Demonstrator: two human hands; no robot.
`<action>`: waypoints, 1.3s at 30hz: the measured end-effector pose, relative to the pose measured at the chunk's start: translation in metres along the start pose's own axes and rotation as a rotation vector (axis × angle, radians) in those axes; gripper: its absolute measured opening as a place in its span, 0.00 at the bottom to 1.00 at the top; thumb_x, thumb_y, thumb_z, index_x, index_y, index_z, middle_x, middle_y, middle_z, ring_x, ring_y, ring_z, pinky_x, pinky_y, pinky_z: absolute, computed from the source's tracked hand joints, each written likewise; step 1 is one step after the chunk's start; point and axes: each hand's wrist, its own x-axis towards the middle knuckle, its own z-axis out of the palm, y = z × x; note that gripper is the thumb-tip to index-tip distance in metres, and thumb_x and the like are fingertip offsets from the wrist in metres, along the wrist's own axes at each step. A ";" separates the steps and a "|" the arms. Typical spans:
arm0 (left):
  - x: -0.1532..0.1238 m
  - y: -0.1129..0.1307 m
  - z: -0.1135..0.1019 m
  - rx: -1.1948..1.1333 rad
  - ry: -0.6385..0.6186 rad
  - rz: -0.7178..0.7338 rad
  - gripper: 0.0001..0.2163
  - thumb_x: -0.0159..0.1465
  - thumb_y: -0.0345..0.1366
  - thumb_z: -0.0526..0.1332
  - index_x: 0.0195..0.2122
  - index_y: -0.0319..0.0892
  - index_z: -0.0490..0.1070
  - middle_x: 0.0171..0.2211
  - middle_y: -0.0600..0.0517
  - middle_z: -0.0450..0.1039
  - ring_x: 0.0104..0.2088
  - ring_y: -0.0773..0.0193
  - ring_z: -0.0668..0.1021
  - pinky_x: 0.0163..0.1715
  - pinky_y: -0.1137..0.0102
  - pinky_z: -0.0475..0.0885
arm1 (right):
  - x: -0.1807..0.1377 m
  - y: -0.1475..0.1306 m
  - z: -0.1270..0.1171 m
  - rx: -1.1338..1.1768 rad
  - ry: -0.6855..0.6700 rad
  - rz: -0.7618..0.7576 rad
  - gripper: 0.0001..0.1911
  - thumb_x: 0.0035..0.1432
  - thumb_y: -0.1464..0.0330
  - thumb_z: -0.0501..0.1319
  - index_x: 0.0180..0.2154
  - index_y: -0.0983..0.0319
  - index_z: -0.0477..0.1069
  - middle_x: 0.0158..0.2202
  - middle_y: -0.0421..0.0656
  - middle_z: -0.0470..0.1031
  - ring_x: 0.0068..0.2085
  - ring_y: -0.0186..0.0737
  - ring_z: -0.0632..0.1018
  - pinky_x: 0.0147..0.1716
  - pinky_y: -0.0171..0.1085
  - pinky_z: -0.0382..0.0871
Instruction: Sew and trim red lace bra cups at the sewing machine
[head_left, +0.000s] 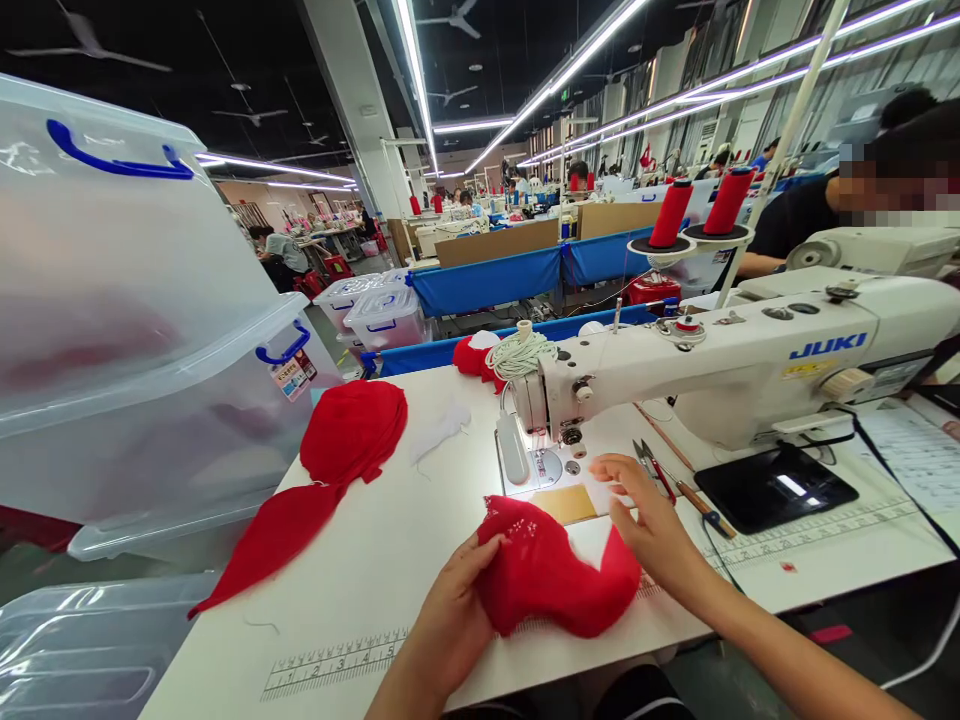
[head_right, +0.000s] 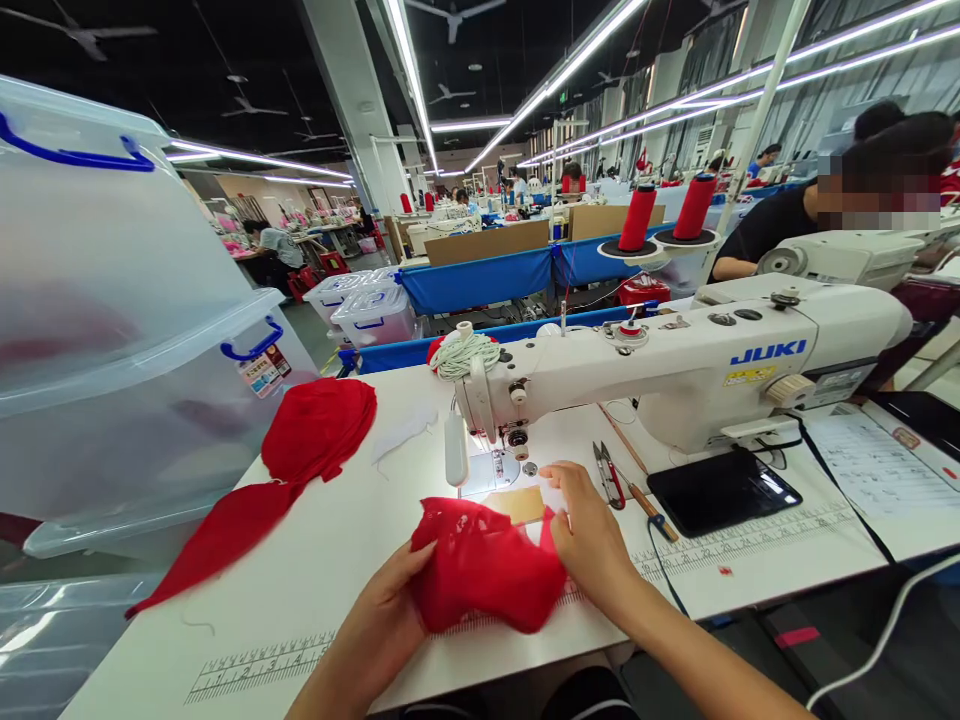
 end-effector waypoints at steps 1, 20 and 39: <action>0.001 0.004 0.000 0.014 -0.011 -0.012 0.07 0.55 0.31 0.68 0.35 0.36 0.78 0.31 0.47 0.80 0.31 0.62 0.80 0.33 0.72 0.74 | 0.001 -0.003 0.000 0.020 -0.014 -0.018 0.15 0.49 0.62 0.60 0.40 0.58 0.71 0.47 0.47 0.71 0.48 0.48 0.71 0.49 0.45 0.63; 0.053 0.036 -0.016 0.135 -0.052 -0.030 0.10 0.54 0.37 0.70 0.32 0.38 0.74 0.28 0.50 0.79 0.28 0.64 0.79 0.34 0.70 0.74 | 0.005 0.003 0.042 0.729 -0.223 0.354 0.17 0.45 0.59 0.69 0.33 0.61 0.70 0.31 0.40 0.76 0.32 0.37 0.75 0.38 0.36 0.68; -0.042 0.022 0.022 0.250 0.222 0.247 0.35 0.56 0.27 0.67 0.62 0.56 0.56 0.43 0.50 0.78 0.37 0.57 0.81 0.36 0.67 0.75 | -0.059 -0.043 0.000 0.038 -0.586 -0.136 0.38 0.45 0.63 0.72 0.58 0.50 0.65 0.56 0.47 0.70 0.52 0.51 0.74 0.47 0.43 0.71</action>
